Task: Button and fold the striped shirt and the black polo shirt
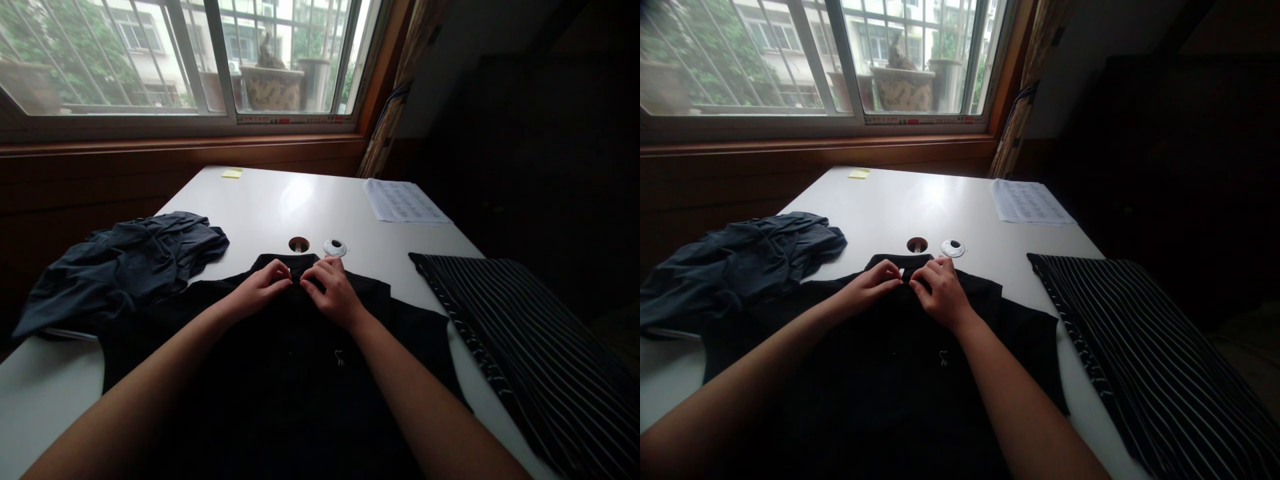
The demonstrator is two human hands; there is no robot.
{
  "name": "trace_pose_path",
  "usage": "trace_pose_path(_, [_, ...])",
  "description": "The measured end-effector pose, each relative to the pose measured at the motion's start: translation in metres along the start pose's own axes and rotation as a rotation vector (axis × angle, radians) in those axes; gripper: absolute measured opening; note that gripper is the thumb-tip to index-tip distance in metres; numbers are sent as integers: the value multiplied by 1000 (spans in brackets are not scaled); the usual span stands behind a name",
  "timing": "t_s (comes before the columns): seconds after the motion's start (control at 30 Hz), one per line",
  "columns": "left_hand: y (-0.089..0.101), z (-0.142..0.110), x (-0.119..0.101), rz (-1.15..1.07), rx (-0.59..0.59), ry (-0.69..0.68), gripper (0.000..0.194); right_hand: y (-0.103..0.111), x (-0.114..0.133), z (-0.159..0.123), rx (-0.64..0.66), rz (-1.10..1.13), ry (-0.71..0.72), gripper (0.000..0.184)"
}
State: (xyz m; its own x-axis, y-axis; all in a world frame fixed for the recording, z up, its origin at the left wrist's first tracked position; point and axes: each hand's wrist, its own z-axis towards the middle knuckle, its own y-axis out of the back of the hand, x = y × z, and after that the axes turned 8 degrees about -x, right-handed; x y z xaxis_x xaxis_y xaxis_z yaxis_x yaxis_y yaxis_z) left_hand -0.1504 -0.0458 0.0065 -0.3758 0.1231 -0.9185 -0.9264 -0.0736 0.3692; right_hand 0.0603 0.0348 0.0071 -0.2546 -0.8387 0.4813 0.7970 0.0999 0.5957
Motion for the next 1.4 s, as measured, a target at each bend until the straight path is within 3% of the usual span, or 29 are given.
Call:
trace_pose_path(0.8, [-1,0,-1,22,-45,-88,11,0,0,1,20,-38,-56,6])
trace_pose_path(1.0, [-4,-2,-4,310,-123,-161,15,1,-3,2,-92,-56,-136,9])
trace_pose_path(1.17, [13,2,1,671,-185,-331,18,-1,-19,1,-252,-94,-247,12])
trace_pose_path(1.3, [31,3,10,885,-276,-351,16,-3,-23,0,-168,-87,-239,9])
trace_pose_path(1.4, [38,2,19,938,-376,-290,18,-4,-22,0,-91,-125,-218,9])
